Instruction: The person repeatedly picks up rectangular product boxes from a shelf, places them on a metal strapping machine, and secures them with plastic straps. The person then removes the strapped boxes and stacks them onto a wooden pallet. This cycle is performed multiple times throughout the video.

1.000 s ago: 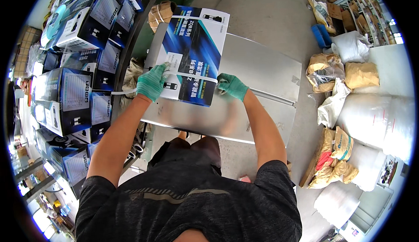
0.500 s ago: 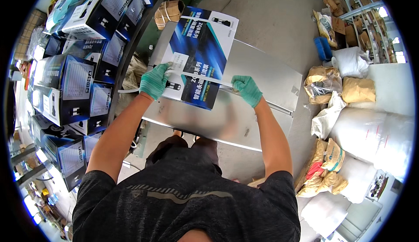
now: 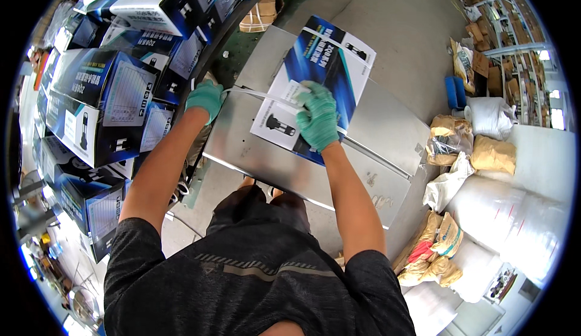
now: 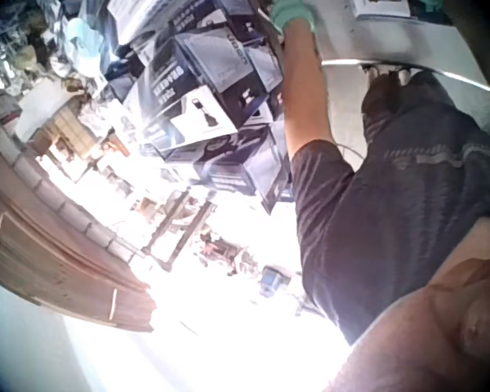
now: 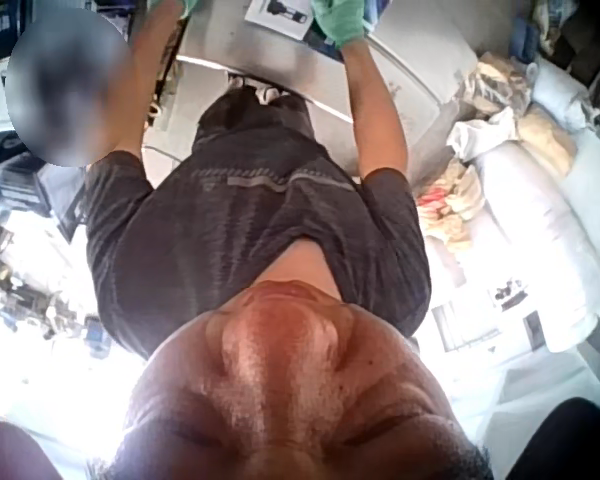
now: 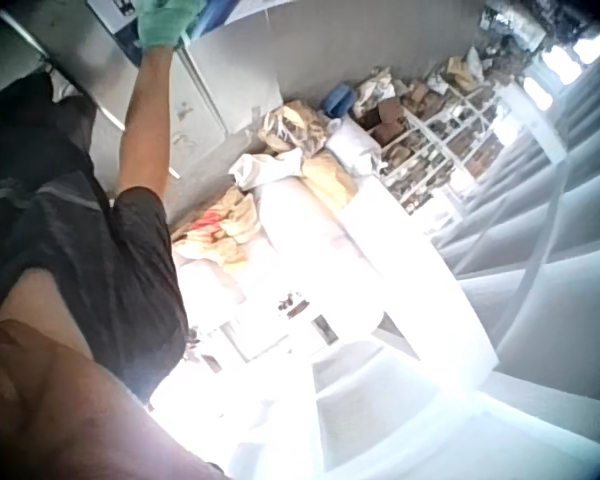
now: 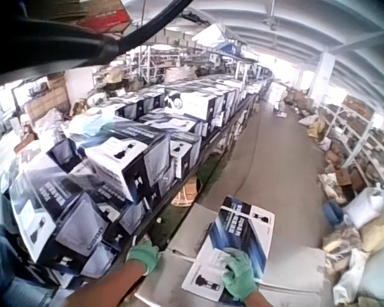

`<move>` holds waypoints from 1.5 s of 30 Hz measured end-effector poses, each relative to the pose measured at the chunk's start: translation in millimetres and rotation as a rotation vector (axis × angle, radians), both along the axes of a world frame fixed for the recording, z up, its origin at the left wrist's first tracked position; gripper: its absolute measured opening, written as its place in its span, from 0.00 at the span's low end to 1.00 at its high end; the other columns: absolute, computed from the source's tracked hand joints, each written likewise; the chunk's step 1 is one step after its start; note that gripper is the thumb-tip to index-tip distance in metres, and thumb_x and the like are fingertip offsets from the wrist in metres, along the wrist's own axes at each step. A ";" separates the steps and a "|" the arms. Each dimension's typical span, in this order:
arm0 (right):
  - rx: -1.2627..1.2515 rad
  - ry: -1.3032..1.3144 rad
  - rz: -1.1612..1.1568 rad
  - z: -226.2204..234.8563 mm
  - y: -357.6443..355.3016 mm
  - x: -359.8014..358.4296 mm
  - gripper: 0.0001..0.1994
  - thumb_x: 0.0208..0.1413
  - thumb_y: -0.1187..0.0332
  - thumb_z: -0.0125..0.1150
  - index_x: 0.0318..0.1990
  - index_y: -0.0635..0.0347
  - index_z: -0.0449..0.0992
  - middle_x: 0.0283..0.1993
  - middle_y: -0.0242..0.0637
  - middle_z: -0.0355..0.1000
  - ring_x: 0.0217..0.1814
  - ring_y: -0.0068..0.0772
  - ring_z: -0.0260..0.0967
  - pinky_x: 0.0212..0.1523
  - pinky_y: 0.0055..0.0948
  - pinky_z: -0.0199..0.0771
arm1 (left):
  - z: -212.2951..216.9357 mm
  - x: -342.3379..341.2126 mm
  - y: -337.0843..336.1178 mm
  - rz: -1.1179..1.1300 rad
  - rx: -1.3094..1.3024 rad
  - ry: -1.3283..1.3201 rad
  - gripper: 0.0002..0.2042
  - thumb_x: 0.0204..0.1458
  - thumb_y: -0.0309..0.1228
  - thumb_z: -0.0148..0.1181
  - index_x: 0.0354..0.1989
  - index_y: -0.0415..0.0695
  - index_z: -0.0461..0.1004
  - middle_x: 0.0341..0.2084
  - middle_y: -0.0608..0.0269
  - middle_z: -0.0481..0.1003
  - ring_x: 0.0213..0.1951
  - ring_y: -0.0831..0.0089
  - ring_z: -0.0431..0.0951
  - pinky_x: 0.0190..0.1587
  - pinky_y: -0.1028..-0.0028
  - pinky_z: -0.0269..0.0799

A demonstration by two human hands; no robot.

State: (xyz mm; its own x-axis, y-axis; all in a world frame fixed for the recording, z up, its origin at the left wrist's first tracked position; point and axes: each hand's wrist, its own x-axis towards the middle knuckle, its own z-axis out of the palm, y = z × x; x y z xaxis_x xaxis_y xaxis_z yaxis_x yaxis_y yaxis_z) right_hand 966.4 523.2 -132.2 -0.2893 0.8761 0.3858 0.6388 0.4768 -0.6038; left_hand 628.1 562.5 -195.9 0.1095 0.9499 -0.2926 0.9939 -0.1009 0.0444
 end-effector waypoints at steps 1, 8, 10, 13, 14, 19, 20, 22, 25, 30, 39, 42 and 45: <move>-0.014 0.059 -0.038 -2.9 -0.6 0.3 0.18 0.49 0.77 0.59 0.49 0.57 0.78 0.61 0.44 0.72 0.64 0.55 0.66 0.67 0.48 0.64 | -3.9 -5.1 7.5 0.059 -0.106 -0.002 0.12 0.60 0.30 0.56 0.49 0.45 0.79 0.51 0.47 0.77 0.53 0.45 0.79 0.53 0.53 0.78; -0.033 -0.298 -0.145 -3.4 1.6 -9.9 0.22 0.63 0.60 0.58 0.63 0.51 0.74 0.70 0.43 0.66 0.75 0.56 0.57 0.78 0.54 0.48 | 49.8 14.7 29.8 0.498 -0.451 -1.453 0.10 0.70 0.31 0.48 0.50 0.38 0.73 0.40 0.45 0.80 0.36 0.56 0.85 0.39 0.58 0.86; -0.038 -0.297 -0.139 -3.6 4.1 -8.8 0.22 0.63 0.59 0.57 0.63 0.51 0.74 0.70 0.42 0.67 0.76 0.56 0.56 0.78 0.54 0.48 | 50.0 13.7 32.5 0.541 -0.468 -1.563 0.09 0.69 0.24 0.46 0.51 0.37 0.72 0.38 0.50 0.79 0.34 0.61 0.84 0.40 0.60 0.87; -0.055 -0.325 -0.138 -0.8 5.6 -12.0 0.22 0.64 0.59 0.57 0.63 0.51 0.75 0.70 0.41 0.66 0.76 0.55 0.57 0.77 0.55 0.49 | 6.9 3.6 39.7 0.649 -0.434 -1.539 0.11 0.67 0.20 0.47 0.54 0.37 0.73 0.39 0.50 0.79 0.35 0.61 0.85 0.41 0.61 0.87; -0.053 -0.328 -0.135 -1.1 6.2 -11.9 0.21 0.64 0.59 0.58 0.63 0.51 0.75 0.70 0.41 0.66 0.76 0.55 0.57 0.77 0.55 0.49 | -14.5 0.7 41.4 0.584 -0.307 -1.377 0.12 0.67 0.20 0.47 0.54 0.38 0.74 0.40 0.51 0.79 0.35 0.62 0.85 0.41 0.63 0.87; -0.049 -0.327 -0.141 -2.9 5.8 -11.3 0.21 0.63 0.59 0.58 0.61 0.52 0.76 0.70 0.41 0.67 0.75 0.55 0.58 0.77 0.55 0.50 | -45.5 -11.4 37.6 0.324 0.083 -0.616 0.14 0.62 0.25 0.54 0.54 0.44 0.78 0.43 0.47 0.81 0.42 0.53 0.83 0.46 0.57 0.80; -0.049 -0.328 -0.142 -3.0 5.2 -11.0 0.20 0.63 0.59 0.59 0.61 0.52 0.76 0.70 0.41 0.67 0.75 0.55 0.58 0.77 0.55 0.50 | -36.3 -12.6 35.4 0.262 0.138 -0.454 0.14 0.60 0.25 0.56 0.53 0.45 0.79 0.44 0.45 0.81 0.44 0.49 0.83 0.47 0.55 0.78; -0.046 -0.330 -0.142 -3.4 6.5 -10.7 0.20 0.63 0.59 0.59 0.60 0.52 0.77 0.69 0.41 0.68 0.75 0.55 0.58 0.76 0.55 0.50 | -34.3 -15.9 36.7 0.298 0.072 -0.422 0.14 0.60 0.27 0.56 0.54 0.47 0.79 0.45 0.45 0.81 0.46 0.46 0.81 0.49 0.53 0.77; -0.038 -0.331 -0.140 -3.5 7.3 -12.3 0.20 0.62 0.59 0.60 0.60 0.52 0.77 0.69 0.41 0.68 0.74 0.56 0.59 0.76 0.55 0.51 | -56.0 -19.2 37.8 0.327 0.049 -0.478 0.14 0.60 0.29 0.55 0.53 0.48 0.79 0.44 0.45 0.80 0.46 0.44 0.81 0.49 0.53 0.76; -0.048 -0.329 -0.142 0.1 9.1 -17.4 0.20 0.62 0.59 0.60 0.59 0.52 0.78 0.69 0.41 0.68 0.74 0.56 0.59 0.76 0.55 0.51 | -92.8 8.8 34.2 0.326 0.034 -0.719 0.13 0.62 0.31 0.55 0.53 0.49 0.80 0.42 0.43 0.80 0.43 0.43 0.80 0.47 0.54 0.75; -0.052 -0.319 -0.150 1.3 8.1 -16.6 0.19 0.63 0.60 0.60 0.59 0.53 0.78 0.69 0.41 0.69 0.74 0.55 0.60 0.76 0.54 0.52 | -103.6 40.4 29.4 0.243 0.002 -0.735 0.14 0.62 0.31 0.54 0.55 0.51 0.78 0.43 0.43 0.79 0.44 0.43 0.79 0.48 0.54 0.76; -0.047 -0.322 -0.157 -0.7 6.9 -12.5 0.19 0.63 0.60 0.59 0.59 0.53 0.78 0.68 0.41 0.69 0.74 0.54 0.60 0.76 0.54 0.52 | -87.6 45.9 25.6 0.244 -0.007 -0.753 0.15 0.60 0.26 0.56 0.54 0.47 0.79 0.43 0.43 0.80 0.44 0.45 0.81 0.48 0.59 0.77; -0.030 -0.318 -0.141 1.1 8.9 -17.5 0.18 0.64 0.61 0.58 0.58 0.54 0.79 0.68 0.40 0.69 0.74 0.54 0.60 0.76 0.54 0.53 | -101.3 47.0 19.9 0.217 -0.145 -0.991 0.16 0.60 0.22 0.55 0.55 0.43 0.78 0.47 0.44 0.80 0.46 0.47 0.81 0.51 0.61 0.76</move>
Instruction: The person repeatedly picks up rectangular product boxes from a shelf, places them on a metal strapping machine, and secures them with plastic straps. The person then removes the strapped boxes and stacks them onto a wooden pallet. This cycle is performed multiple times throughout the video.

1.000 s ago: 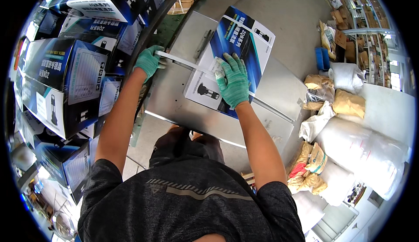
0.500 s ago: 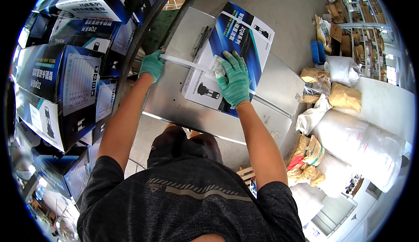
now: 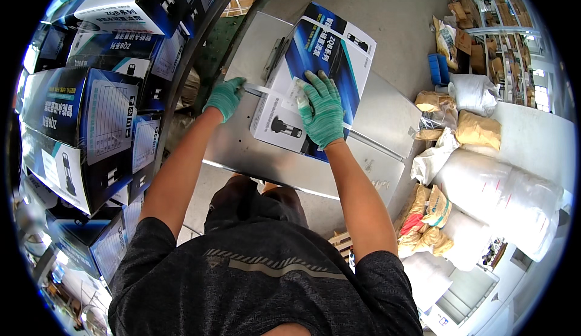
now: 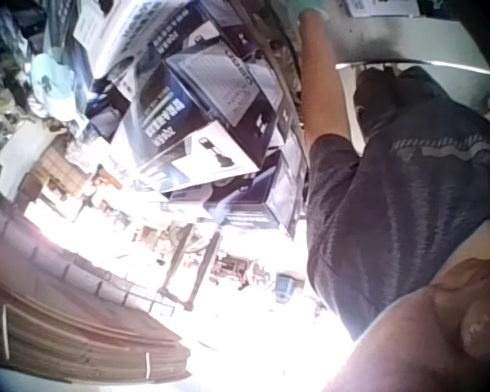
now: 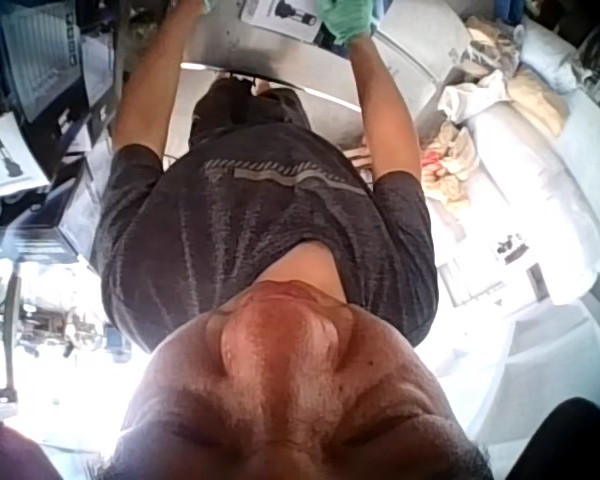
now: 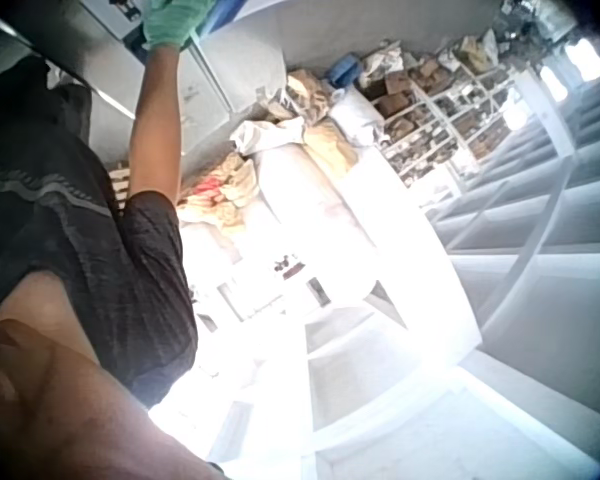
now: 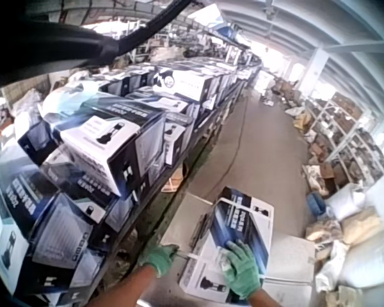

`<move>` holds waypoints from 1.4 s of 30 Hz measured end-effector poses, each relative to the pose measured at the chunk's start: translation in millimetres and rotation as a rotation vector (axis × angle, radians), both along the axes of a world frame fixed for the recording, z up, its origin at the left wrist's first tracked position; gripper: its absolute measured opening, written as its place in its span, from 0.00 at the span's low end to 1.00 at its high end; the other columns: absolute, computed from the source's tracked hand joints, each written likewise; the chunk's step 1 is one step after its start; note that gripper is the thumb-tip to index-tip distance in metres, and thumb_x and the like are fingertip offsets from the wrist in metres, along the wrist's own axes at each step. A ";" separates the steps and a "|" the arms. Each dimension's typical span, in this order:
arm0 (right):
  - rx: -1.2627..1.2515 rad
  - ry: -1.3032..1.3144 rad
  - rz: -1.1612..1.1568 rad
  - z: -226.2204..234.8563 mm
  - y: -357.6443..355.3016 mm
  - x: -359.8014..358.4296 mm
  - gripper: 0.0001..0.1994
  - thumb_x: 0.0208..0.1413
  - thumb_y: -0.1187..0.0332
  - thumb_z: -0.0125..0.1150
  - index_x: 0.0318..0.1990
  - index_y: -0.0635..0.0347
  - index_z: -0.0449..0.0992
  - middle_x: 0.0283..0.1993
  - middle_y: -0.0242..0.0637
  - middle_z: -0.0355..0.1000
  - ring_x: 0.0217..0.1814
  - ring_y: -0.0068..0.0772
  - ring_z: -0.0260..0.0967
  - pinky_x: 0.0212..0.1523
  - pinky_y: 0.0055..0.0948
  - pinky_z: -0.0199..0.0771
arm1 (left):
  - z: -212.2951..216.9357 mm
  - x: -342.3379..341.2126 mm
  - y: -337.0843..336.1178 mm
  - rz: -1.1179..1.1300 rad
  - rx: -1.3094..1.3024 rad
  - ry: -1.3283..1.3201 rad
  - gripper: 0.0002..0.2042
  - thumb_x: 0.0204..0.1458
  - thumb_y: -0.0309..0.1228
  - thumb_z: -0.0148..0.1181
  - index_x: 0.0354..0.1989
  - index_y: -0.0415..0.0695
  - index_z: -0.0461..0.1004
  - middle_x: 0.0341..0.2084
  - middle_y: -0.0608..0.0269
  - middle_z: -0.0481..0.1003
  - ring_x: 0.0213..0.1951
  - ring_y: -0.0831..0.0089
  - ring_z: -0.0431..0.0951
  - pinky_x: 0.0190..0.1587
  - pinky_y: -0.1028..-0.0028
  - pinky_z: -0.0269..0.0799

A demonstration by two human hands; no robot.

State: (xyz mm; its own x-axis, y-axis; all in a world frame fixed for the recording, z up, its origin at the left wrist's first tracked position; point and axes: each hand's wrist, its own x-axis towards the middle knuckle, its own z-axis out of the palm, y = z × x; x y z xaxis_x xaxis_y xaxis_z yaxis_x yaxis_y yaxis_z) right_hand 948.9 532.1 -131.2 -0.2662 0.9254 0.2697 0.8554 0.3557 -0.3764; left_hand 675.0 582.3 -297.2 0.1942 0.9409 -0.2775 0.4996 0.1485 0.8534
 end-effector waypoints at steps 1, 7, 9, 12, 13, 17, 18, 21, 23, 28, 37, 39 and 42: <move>0.001 -0.002 -0.002 -0.5 -0.5 0.3 0.18 0.64 0.61 0.57 0.58 0.54 0.79 0.68 0.40 0.69 0.74 0.54 0.60 0.76 0.53 0.53 | 2.3 4.1 -1.9 -0.091 0.064 0.016 0.16 0.60 0.21 0.54 0.56 0.42 0.77 0.48 0.44 0.80 0.46 0.48 0.81 0.52 0.62 0.76; 0.021 0.037 -0.035 -5.6 -2.2 2.7 0.16 0.65 0.64 0.54 0.56 0.56 0.79 0.68 0.40 0.70 0.74 0.53 0.61 0.76 0.53 0.54 | 57.4 36.3 -26.7 -0.155 0.004 -0.051 0.17 0.64 0.24 0.53 0.61 0.40 0.74 0.51 0.43 0.79 0.51 0.56 0.81 0.55 0.67 0.74; 0.027 0.042 -0.029 -8.3 -1.3 1.4 0.15 0.65 0.65 0.54 0.55 0.57 0.79 0.66 0.41 0.71 0.74 0.53 0.61 0.76 0.52 0.54 | 60.1 37.3 -35.4 -0.057 0.037 -0.133 0.18 0.66 0.28 0.53 0.63 0.42 0.72 0.52 0.44 0.79 0.49 0.55 0.80 0.56 0.67 0.74; 0.010 0.171 -0.065 -12.1 -1.9 7.8 0.15 0.66 0.67 0.53 0.54 0.58 0.80 0.64 0.42 0.74 0.73 0.53 0.62 0.76 0.50 0.55 | 91.5 53.3 -49.2 0.079 0.034 -0.333 0.20 0.67 0.31 0.52 0.67 0.41 0.69 0.56 0.44 0.77 0.53 0.54 0.79 0.59 0.68 0.72; 0.001 0.239 -0.073 -11.2 -1.9 7.7 0.14 0.66 0.67 0.52 0.53 0.58 0.81 0.63 0.42 0.74 0.73 0.53 0.62 0.76 0.50 0.55 | 104.8 57.5 -55.4 0.133 0.024 -0.409 0.21 0.68 0.32 0.52 0.68 0.40 0.67 0.58 0.44 0.76 0.55 0.54 0.78 0.61 0.69 0.71; -0.139 0.680 -0.109 -2.4 -2.2 12.6 0.14 0.69 0.67 0.51 0.53 0.60 0.81 0.60 0.42 0.76 0.71 0.47 0.65 0.75 0.42 0.57 | 102.2 80.1 -76.3 0.091 0.224 -0.224 0.29 0.68 0.36 0.53 0.74 0.36 0.56 0.67 0.43 0.66 0.67 0.56 0.69 0.68 0.67 0.62; -0.170 0.768 -0.103 -4.5 0.3 16.3 0.15 0.71 0.65 0.50 0.53 0.60 0.81 0.60 0.40 0.77 0.69 0.39 0.68 0.73 0.37 0.59 | 102.1 78.8 -77.5 0.095 0.190 -0.227 0.30 0.68 0.36 0.53 0.75 0.36 0.54 0.68 0.42 0.64 0.68 0.56 0.67 0.69 0.66 0.60; -0.334 1.104 -0.134 2.7 8.5 29.7 0.16 0.72 0.63 0.50 0.54 0.60 0.80 0.61 0.38 0.77 0.67 0.34 0.69 0.71 0.35 0.61 | 91.6 78.3 -75.7 0.119 0.120 -0.393 0.30 0.68 0.36 0.53 0.74 0.36 0.54 0.67 0.42 0.65 0.68 0.56 0.67 0.69 0.66 0.60; -0.325 1.055 -0.158 -0.6 27.0 52.7 0.16 0.72 0.62 0.50 0.56 0.58 0.80 0.62 0.37 0.76 0.66 0.32 0.69 0.70 0.32 0.62 | 86.7 79.4 -76.6 0.123 0.106 -0.412 0.30 0.68 0.36 0.53 0.74 0.36 0.55 0.67 0.42 0.66 0.67 0.57 0.68 0.69 0.66 0.61; -0.054 0.210 -0.227 -10.1 93.6 102.6 0.21 0.70 0.56 0.53 0.64 0.54 0.74 0.73 0.42 0.65 0.75 0.44 0.59 0.74 0.40 0.57 | 91.3 80.9 -78.3 0.137 0.107 -0.362 0.30 0.68 0.37 0.54 0.75 0.38 0.55 0.65 0.44 0.68 0.65 0.59 0.70 0.67 0.68 0.63; -0.186 -0.239 -0.279 -18.5 175.9 119.9 0.41 0.61 0.30 0.47 0.75 0.45 0.60 0.77 0.41 0.57 0.81 0.50 0.49 0.78 0.65 0.36 | 112.4 91.9 -86.5 0.245 0.181 -0.293 0.27 0.70 0.37 0.53 0.73 0.39 0.60 0.54 0.60 0.76 0.50 0.78 0.74 0.54 0.77 0.72; -0.290 -0.280 -0.285 -5.0 180.7 119.0 0.44 0.60 0.27 0.46 0.75 0.47 0.59 0.76 0.43 0.59 0.80 0.51 0.52 0.78 0.62 0.40 | 126.3 96.5 -89.7 0.301 0.108 -0.169 0.24 0.70 0.38 0.54 0.70 0.40 0.65 0.46 0.64 0.78 0.41 0.81 0.73 0.46 0.77 0.73; -0.344 -0.289 -0.290 1.2 181.2 125.5 0.47 0.57 0.24 0.47 0.74 0.50 0.61 0.74 0.44 0.61 0.78 0.51 0.55 0.77 0.60 0.44 | 120.9 98.2 -89.3 0.338 0.144 -0.067 0.21 0.70 0.39 0.54 0.65 0.40 0.71 0.37 0.70 0.77 0.32 0.84 0.68 0.37 0.79 0.70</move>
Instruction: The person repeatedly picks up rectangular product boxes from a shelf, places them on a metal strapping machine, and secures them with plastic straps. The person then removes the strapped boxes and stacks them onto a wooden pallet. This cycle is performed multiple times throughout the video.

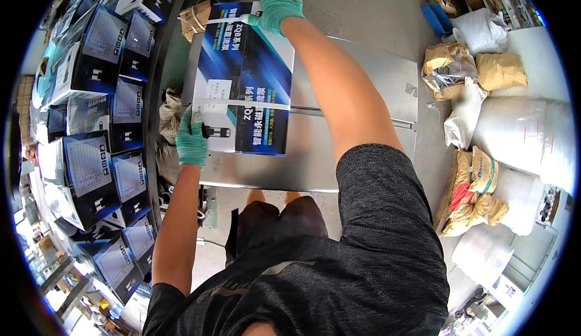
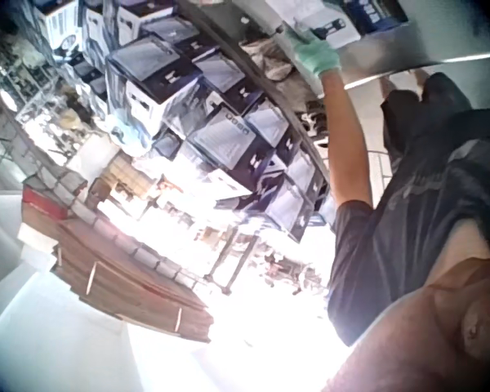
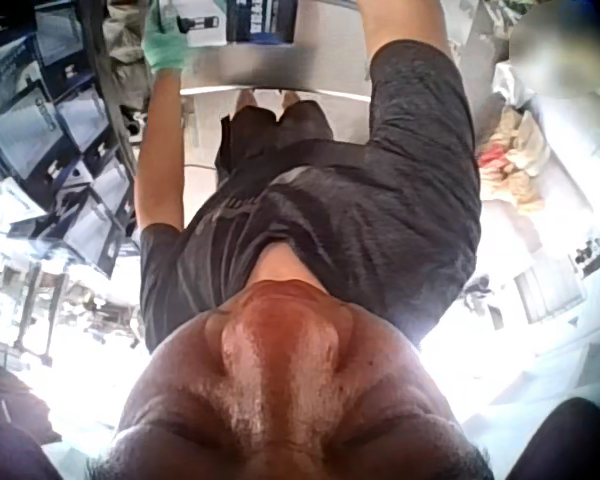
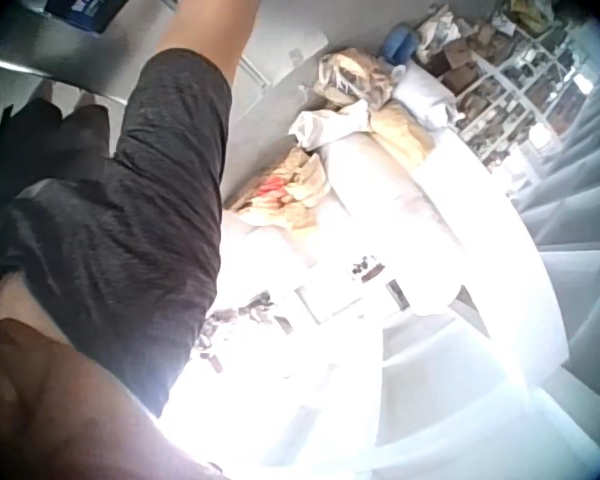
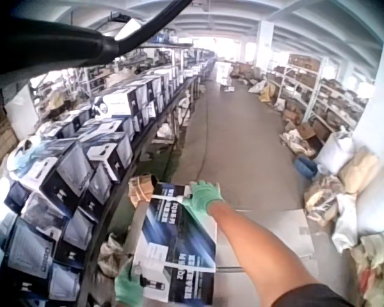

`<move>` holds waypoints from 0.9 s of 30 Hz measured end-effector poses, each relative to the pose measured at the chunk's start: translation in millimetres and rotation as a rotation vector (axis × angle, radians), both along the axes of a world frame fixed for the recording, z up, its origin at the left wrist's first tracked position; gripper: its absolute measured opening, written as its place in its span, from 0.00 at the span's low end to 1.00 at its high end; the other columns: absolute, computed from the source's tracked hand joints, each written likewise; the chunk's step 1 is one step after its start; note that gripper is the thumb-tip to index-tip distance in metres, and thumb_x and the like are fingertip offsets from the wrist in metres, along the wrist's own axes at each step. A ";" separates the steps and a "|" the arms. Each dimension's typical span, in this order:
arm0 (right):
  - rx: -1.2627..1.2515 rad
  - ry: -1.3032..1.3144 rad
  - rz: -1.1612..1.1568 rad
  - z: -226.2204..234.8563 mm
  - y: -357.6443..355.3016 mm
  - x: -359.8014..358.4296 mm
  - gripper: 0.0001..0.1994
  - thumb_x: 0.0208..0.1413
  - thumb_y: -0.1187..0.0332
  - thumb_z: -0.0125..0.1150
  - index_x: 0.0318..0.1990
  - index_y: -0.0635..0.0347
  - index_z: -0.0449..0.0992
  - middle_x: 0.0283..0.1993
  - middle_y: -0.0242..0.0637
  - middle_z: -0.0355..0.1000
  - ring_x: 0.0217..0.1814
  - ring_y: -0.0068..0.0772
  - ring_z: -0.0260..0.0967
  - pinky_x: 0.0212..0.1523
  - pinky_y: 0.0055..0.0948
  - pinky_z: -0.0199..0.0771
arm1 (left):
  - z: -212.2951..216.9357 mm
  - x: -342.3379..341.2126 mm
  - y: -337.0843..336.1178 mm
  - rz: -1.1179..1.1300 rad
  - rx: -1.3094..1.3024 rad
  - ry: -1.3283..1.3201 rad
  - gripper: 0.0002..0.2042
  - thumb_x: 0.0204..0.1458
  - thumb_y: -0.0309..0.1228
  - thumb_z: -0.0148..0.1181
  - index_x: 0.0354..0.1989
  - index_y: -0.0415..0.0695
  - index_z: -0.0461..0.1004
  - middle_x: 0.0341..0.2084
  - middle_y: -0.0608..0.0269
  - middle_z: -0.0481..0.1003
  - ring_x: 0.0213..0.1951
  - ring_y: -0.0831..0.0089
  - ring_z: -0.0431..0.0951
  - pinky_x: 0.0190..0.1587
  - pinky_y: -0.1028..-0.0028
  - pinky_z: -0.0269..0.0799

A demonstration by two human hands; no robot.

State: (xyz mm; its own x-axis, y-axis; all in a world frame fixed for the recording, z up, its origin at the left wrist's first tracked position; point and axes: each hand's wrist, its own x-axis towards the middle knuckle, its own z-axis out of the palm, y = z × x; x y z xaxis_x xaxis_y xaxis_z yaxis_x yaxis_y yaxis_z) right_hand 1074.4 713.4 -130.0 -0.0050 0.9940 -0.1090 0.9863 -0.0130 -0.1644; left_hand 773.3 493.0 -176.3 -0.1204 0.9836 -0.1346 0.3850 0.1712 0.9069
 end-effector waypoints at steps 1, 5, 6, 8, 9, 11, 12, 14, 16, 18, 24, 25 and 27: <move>-0.002 0.005 0.002 1.2 -0.6 3.1 0.48 0.56 0.24 0.48 0.73 0.51 0.62 0.73 0.44 0.62 0.78 0.51 0.56 0.77 0.60 0.45 | -2.2 -1.3 0.1 0.011 0.029 0.023 0.21 0.70 0.39 0.54 0.64 0.40 0.72 0.34 0.72 0.77 0.30 0.85 0.66 0.34 0.79 0.69; -0.044 0.131 -0.132 5.2 -25.0 42.5 0.47 0.50 0.23 0.56 0.64 0.55 0.73 0.69 0.45 0.66 0.74 0.51 0.61 0.71 0.61 0.57 | -5.8 2.3 9.7 -0.070 0.024 -0.049 0.18 0.69 0.37 0.56 0.59 0.38 0.75 0.33 0.73 0.75 0.31 0.85 0.66 0.34 0.79 0.68; -0.054 0.153 -0.169 5.4 -38.5 59.1 0.47 0.50 0.24 0.57 0.64 0.56 0.73 0.69 0.45 0.67 0.73 0.51 0.62 0.70 0.58 0.59 | -4.1 4.8 14.0 -0.100 -0.007 -0.074 0.17 0.68 0.38 0.58 0.56 0.37 0.77 0.33 0.73 0.75 0.31 0.85 0.65 0.34 0.79 0.67; -0.072 0.189 -0.249 13.1 -82.1 84.5 0.46 0.51 0.26 0.60 0.62 0.59 0.73 0.68 0.46 0.67 0.73 0.52 0.62 0.67 0.54 0.65 | -9.4 2.2 22.1 -0.146 -0.055 -0.055 0.17 0.66 0.40 0.60 0.51 0.37 0.80 0.31 0.72 0.75 0.32 0.83 0.66 0.36 0.78 0.68; -0.063 0.192 -0.296 13.8 -107.4 96.6 0.45 0.51 0.27 0.60 0.62 0.60 0.73 0.67 0.47 0.68 0.71 0.53 0.63 0.66 0.52 0.67 | -13.9 2.7 27.9 -0.185 -0.021 -0.032 0.18 0.66 0.41 0.61 0.49 0.36 0.80 0.31 0.71 0.76 0.32 0.83 0.67 0.36 0.77 0.68; -0.043 0.183 -0.408 12.8 -172.2 122.1 0.44 0.51 0.29 0.61 0.60 0.62 0.74 0.65 0.49 0.68 0.69 0.55 0.64 0.64 0.48 0.70 | -18.2 8.1 35.1 -0.208 0.019 -0.038 0.17 0.65 0.41 0.61 0.46 0.36 0.80 0.30 0.70 0.76 0.33 0.81 0.69 0.38 0.75 0.69; -0.031 0.153 -0.493 9.9 -211.6 128.2 0.42 0.52 0.31 0.63 0.58 0.63 0.74 0.63 0.51 0.69 0.66 0.55 0.66 0.62 0.47 0.71 | -1.4 26.7 33.7 -0.193 -0.002 0.026 0.17 0.65 0.41 0.61 0.45 0.36 0.81 0.30 0.69 0.77 0.33 0.81 0.70 0.38 0.75 0.69; -0.001 0.184 -0.623 2.3 -295.5 128.1 0.36 0.53 0.37 0.66 0.53 0.64 0.73 0.59 0.53 0.69 0.61 0.56 0.69 0.60 0.47 0.72 | 0.9 38.6 38.5 -0.223 -0.004 -0.020 0.15 0.65 0.39 0.61 0.44 0.37 0.81 0.32 0.68 0.80 0.34 0.79 0.73 0.40 0.75 0.71; -0.035 0.332 -0.811 9.3 -374.6 116.9 0.32 0.53 0.43 0.69 0.51 0.64 0.71 0.56 0.54 0.70 0.57 0.57 0.70 0.57 0.48 0.73 | -37.3 31.8 61.1 -0.290 -0.049 -0.297 0.12 0.64 0.36 0.62 0.44 0.39 0.82 0.35 0.62 0.84 0.37 0.78 0.79 0.44 0.76 0.74; -0.092 0.653 -1.055 7.8 -443.2 96.0 0.28 0.57 0.47 0.68 0.50 0.64 0.70 0.55 0.53 0.69 0.56 0.54 0.72 0.54 0.46 0.75 | -43.0 45.7 76.6 -0.385 -0.131 -0.283 0.10 0.64 0.34 0.63 0.45 0.40 0.82 0.36 0.60 0.84 0.38 0.76 0.81 0.43 0.75 0.77; 0.300 2.289 -1.502 -84.8 -568.8 0.9 0.26 0.73 0.44 0.42 0.63 0.55 0.69 0.54 0.40 0.74 0.56 0.38 0.73 0.58 0.40 0.77 | -37.2 82.8 84.1 -0.544 -0.643 -0.623 0.20 0.64 0.41 0.57 0.52 0.36 0.79 0.47 0.52 0.82 0.42 0.65 0.82 0.50 0.66 0.79; 0.273 2.311 -1.597 -99.6 -574.6 -8.0 0.29 0.73 0.41 0.38 0.67 0.53 0.67 0.56 0.39 0.75 0.57 0.38 0.74 0.59 0.40 0.77 | -34.4 88.2 84.2 -0.591 -0.782 -0.702 0.24 0.65 0.45 0.55 0.53 0.34 0.79 0.49 0.51 0.81 0.44 0.62 0.82 0.51 0.63 0.79; 0.161 2.455 -1.406 -101.1 -577.5 -13.5 0.34 0.72 0.37 0.30 0.69 0.51 0.67 0.63 0.39 0.74 0.61 0.38 0.73 0.60 0.42 0.76 | -56.9 83.3 94.3 -0.628 -1.000 -0.911 0.34 0.64 0.50 0.53 0.69 0.32 0.63 0.54 0.52 0.79 0.52 0.57 0.79 0.61 0.58 0.73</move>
